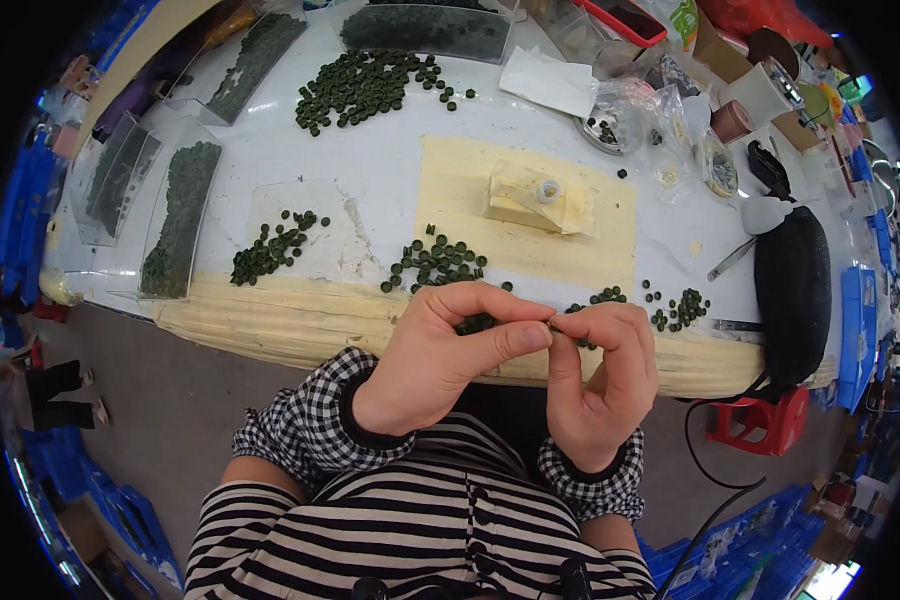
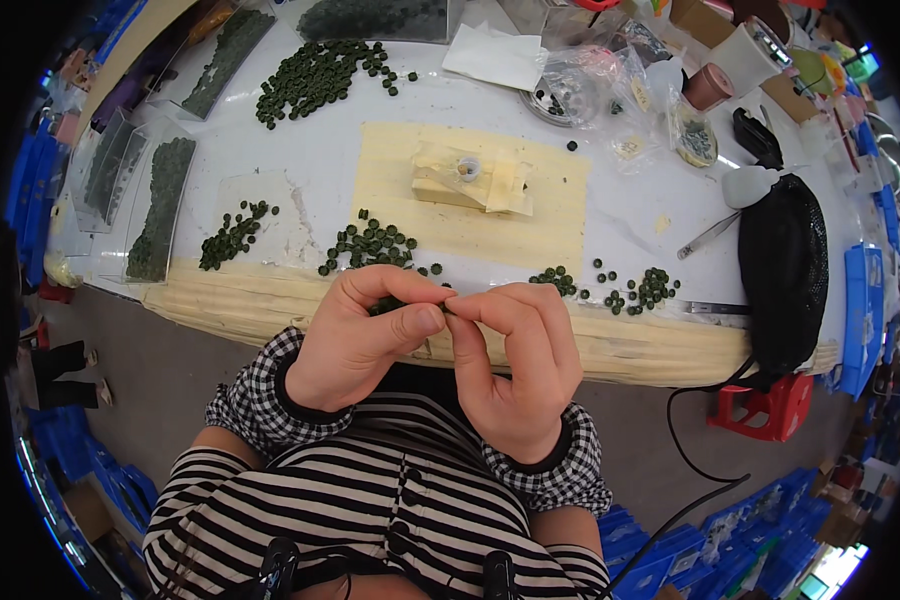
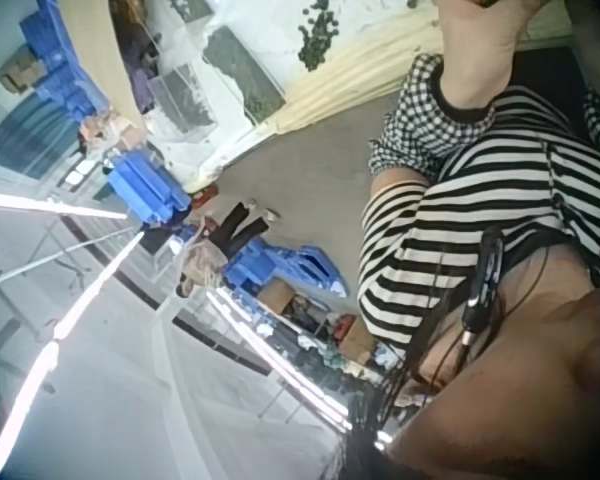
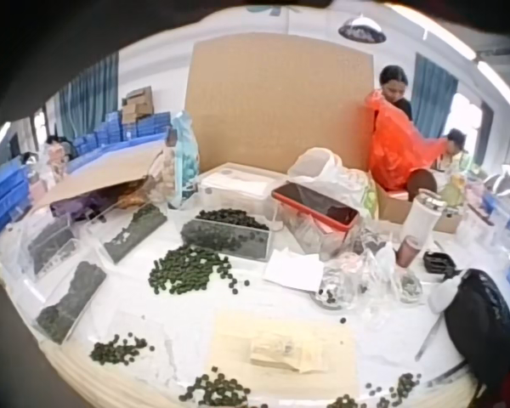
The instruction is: Assembling small green plastic components manually on a factory workbench.
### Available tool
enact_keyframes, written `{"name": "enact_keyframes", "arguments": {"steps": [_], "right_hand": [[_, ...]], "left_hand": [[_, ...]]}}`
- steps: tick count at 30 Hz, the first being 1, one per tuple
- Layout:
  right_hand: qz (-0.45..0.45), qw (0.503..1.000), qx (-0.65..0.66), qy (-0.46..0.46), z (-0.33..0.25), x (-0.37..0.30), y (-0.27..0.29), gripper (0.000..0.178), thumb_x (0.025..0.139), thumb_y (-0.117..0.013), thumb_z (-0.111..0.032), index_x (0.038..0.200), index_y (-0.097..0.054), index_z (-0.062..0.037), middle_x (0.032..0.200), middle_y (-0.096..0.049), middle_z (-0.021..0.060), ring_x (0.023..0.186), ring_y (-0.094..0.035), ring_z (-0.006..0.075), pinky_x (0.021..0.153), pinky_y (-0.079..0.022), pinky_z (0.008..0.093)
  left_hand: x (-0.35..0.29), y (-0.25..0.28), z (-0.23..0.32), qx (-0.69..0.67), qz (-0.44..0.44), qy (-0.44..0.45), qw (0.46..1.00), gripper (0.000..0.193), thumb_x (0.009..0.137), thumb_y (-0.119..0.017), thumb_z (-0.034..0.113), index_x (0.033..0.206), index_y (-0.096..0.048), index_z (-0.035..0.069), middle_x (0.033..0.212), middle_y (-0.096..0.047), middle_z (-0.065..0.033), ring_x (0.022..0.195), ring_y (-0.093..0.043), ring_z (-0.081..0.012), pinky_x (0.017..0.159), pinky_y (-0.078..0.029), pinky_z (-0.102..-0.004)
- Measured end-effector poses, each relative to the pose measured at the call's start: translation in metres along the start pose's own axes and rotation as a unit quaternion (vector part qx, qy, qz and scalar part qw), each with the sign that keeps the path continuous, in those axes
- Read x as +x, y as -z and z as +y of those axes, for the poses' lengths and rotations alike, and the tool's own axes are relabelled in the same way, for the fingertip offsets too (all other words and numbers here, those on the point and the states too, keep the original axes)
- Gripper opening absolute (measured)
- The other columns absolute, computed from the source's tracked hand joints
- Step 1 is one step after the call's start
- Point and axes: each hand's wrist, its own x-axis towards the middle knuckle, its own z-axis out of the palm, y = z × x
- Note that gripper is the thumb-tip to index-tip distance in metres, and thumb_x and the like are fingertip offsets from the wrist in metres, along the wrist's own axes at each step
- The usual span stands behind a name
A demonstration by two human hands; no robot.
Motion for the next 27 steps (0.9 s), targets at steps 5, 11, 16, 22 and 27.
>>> {"name": "enact_keyframes", "arguments": {"steps": [5,11,16,22,27], "right_hand": [[-0.018,1.0,-0.006,0.003,0.001,0.002,0.002,0.015,0.075,-0.063,0.009,0.087,-0.059,0.0008,0.081,-0.057,0.0115,0.071,-0.057,0.0231,0.061,-0.047,0.0293],[-0.069,0.997,-0.014,0.008,-0.001,0.006,0.004,0.013,0.077,-0.061,0.009,0.087,-0.055,0.002,0.081,-0.055,0.0117,0.073,-0.054,0.0252,0.063,-0.046,0.0309],[-0.066,0.998,-0.01,0.009,-0.002,0.006,0.006,0.014,0.076,-0.063,0.009,0.087,-0.057,0.0014,0.08,-0.056,0.0116,0.073,-0.055,0.0247,0.062,-0.046,0.0303],[-0.038,0.996,0.075,-0.038,0.002,0.0,0.006,0.016,0.073,-0.067,0.009,0.088,-0.063,0.0013,0.083,-0.061,0.0116,0.075,-0.059,0.0219,0.065,-0.047,0.0283],[-0.02,0.969,0.197,-0.15,0.004,-0.006,0.005,0.016,0.075,-0.066,0.01,0.089,-0.064,0.003,0.088,-0.063,0.0101,0.08,-0.059,0.0175,0.071,-0.046,0.0265]], "left_hand": [[-0.001,-0.005,0.004,0.058,0.018,0.007,0.998,0.016,0.085,-0.063,-0.001,0.101,-0.065,0.0,0.092,-0.065,-0.0055,0.071,-0.052,-0.0057,0.061,-0.042,-0.0182],[0.002,-0.003,-0.001,0.123,0.028,-0.049,0.991,0.014,0.083,-0.066,-0.001,0.097,-0.066,0.0,0.093,-0.065,-0.0054,0.085,-0.058,-0.0095,0.077,-0.046,-0.0207],[0.001,0.005,0.0,0.21,-0.012,-0.089,0.974,0.014,0.083,-0.068,0.003,0.097,-0.068,0.001,0.075,-0.056,0.0027,0.069,-0.046,-0.0033,0.062,-0.038,-0.0186],[0.0,0.006,0.002,0.215,0.008,-0.11,0.97,0.015,0.083,-0.068,0.004,0.098,-0.069,0.002,0.063,-0.041,0.0072,0.058,-0.037,-0.0016,0.052,-0.031,-0.018],[-0.002,0.005,0.005,0.268,0.016,-0.139,0.953,0.016,0.082,-0.067,0.0,0.097,-0.07,0.002,0.065,-0.041,0.0053,0.06,-0.039,-0.0037,0.056,-0.035,-0.0195]]}}
